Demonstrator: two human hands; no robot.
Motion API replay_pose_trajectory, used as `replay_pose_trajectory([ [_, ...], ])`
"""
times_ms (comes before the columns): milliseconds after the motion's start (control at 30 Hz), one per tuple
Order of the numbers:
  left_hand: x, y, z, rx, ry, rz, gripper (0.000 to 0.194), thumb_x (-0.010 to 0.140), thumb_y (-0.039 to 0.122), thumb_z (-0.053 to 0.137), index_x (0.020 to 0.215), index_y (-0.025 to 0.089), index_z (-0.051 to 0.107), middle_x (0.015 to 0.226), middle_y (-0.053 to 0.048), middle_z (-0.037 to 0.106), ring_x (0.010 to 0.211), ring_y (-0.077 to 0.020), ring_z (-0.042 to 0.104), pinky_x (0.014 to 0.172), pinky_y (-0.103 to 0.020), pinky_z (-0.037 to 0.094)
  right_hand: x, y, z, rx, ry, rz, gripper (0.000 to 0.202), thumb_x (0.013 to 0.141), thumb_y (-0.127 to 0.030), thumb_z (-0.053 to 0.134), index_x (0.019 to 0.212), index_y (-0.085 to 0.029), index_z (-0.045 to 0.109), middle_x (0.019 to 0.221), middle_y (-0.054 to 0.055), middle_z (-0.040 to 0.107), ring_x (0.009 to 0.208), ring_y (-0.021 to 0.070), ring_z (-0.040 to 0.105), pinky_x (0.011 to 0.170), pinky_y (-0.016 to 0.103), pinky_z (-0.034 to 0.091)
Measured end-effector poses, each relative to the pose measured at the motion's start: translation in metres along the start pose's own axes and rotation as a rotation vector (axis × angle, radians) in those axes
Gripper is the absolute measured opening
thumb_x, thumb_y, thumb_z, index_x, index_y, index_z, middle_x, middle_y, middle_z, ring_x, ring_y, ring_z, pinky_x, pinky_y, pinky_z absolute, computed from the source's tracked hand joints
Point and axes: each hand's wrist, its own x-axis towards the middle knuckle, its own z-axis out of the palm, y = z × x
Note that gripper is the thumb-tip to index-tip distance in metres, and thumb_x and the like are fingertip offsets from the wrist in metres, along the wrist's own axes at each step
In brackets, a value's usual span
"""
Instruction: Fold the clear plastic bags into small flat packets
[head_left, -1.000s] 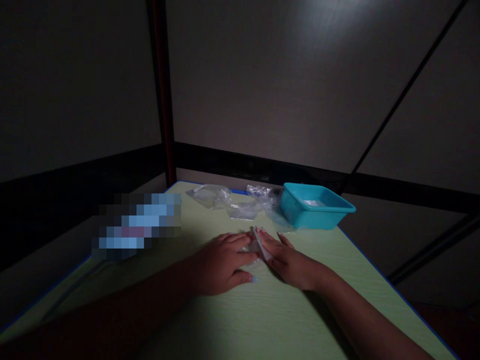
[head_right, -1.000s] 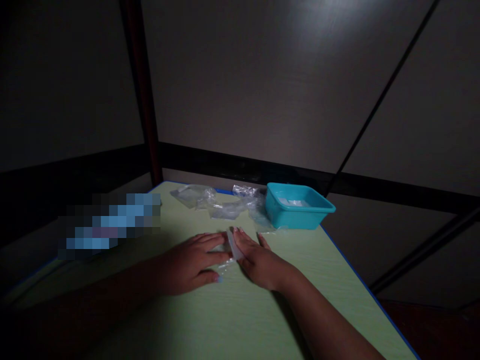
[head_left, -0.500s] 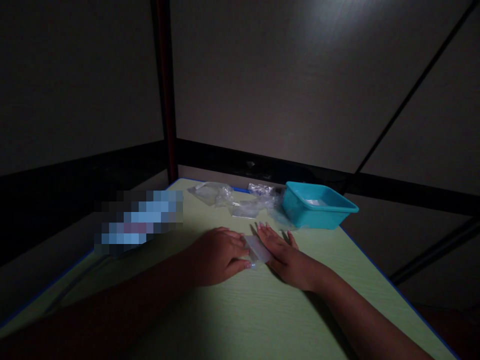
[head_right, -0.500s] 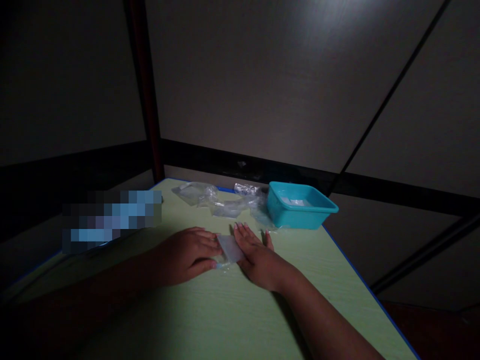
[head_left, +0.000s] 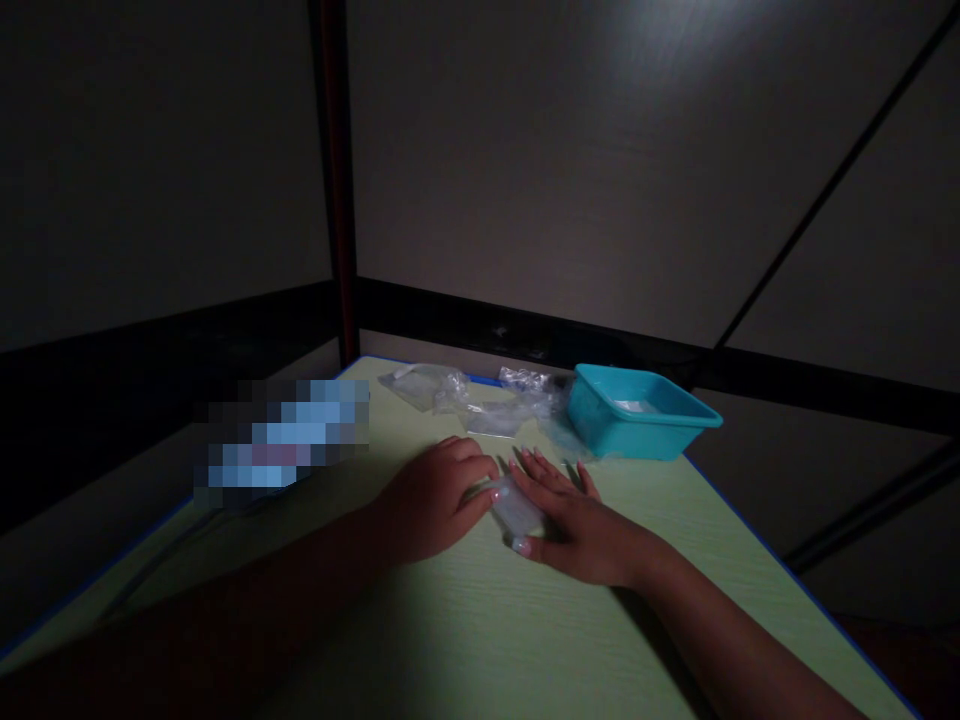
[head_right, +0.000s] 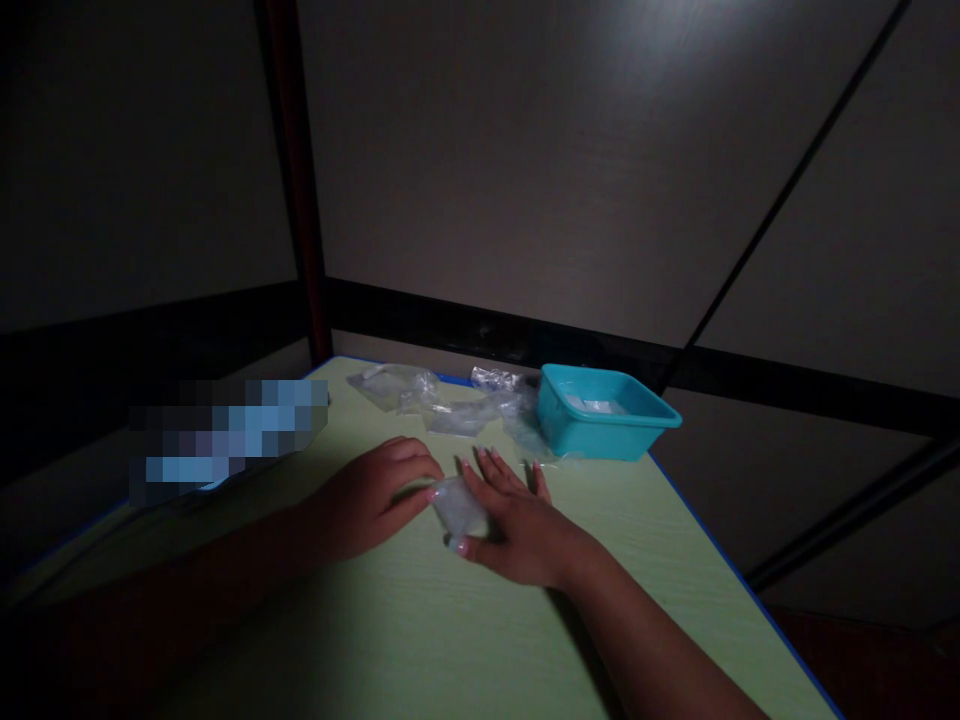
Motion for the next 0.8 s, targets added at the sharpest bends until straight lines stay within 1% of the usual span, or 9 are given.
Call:
replay_pose_trajectory([
  [100,-0.0010,0.0004,0.0021,-0.037,-0.061,0.080,0.020,0.083,0.027,0.050,0.099,0.020,0.061,0.093,-0.005,0.059,0.090,-0.0187,0.051,0.081,-0.031,0.040,-0.0001,-0.0010,-0.0002,-0.001,-0.003,-0.003,0.087,0.074,-0.068,0.042,0.139,-0.032,-0.003,0.147,0.006,-0.004,0.134,0.0288,-0.003,0.099,0.060,-0.009],
  [267,-0.0032,-0.0007,0.0053,-0.058,-0.112,0.132,0.027,0.083,0.028,0.050,0.107,0.022,0.060,0.106,-0.006,0.060,0.098,-0.0203,0.052,0.086,-0.034,0.040,0.0004,-0.0019,0.0020,-0.017,0.005,0.006,0.089,0.074,-0.069,0.039,0.139,-0.030,-0.006,0.147,0.007,-0.004,0.134,0.0293,-0.003,0.099,0.060,-0.010],
  [400,-0.0040,-0.0006,0.0053,-0.084,-0.170,0.214,0.030,0.084,0.030,0.049,0.111,0.024,0.059,0.116,-0.005,0.058,0.107,-0.0199,0.051,0.093,-0.034,0.038,0.0008,-0.0015,0.0038,-0.024,0.013,0.002,0.092,0.074,-0.069,0.039,0.139,-0.026,-0.010,0.147,0.008,-0.004,0.134,0.0291,-0.003,0.099,0.059,-0.010],
  [500,-0.0048,-0.0011,0.0050,-0.090,-0.198,0.274,0.031,0.086,0.031,0.047,0.115,0.028,0.057,0.125,-0.003,0.053,0.115,-0.0204,0.046,0.099,-0.036,0.034,0.0007,-0.0010,0.0040,-0.021,0.012,0.002,0.097,0.072,-0.070,0.040,0.139,-0.023,-0.012,0.146,0.009,-0.003,0.134,0.0289,-0.003,0.100,0.057,-0.010],
  [633,-0.0074,-0.0036,0.0055,-0.057,-0.212,0.298,0.032,0.086,0.037,0.046,0.116,0.032,0.057,0.135,-0.004,0.042,0.122,-0.0241,0.039,0.101,-0.041,0.030,-0.0002,-0.0004,0.0030,-0.003,0.005,0.009,0.099,0.071,-0.070,0.042,0.138,-0.022,-0.014,0.147,0.009,-0.003,0.134,0.0286,-0.003,0.101,0.055,-0.010],
  [700,-0.0085,-0.0042,0.0057,-0.047,-0.220,0.287,0.031,0.086,0.038,0.046,0.115,0.032,0.057,0.135,-0.005,0.042,0.122,-0.0252,0.039,0.101,-0.041,0.030,-0.0007,-0.0003,0.0024,0.003,-0.002,0.012,0.100,0.071,-0.070,0.042,0.138,-0.022,-0.014,0.147,0.009,-0.004,0.134,0.0283,-0.003,0.102,0.055,-0.010],
  [800,-0.0085,-0.0039,0.0059,-0.073,-0.223,0.245,0.030,0.086,0.035,0.047,0.113,0.032,0.058,0.131,-0.006,0.045,0.116,-0.0235,0.045,0.097,-0.037,0.034,-0.0010,-0.0006,0.0016,0.006,-0.016,0.009,0.101,0.071,-0.070,0.042,0.138,-0.021,-0.014,0.147,0.009,-0.004,0.134,0.0282,-0.004,0.102,0.055,-0.010],
])
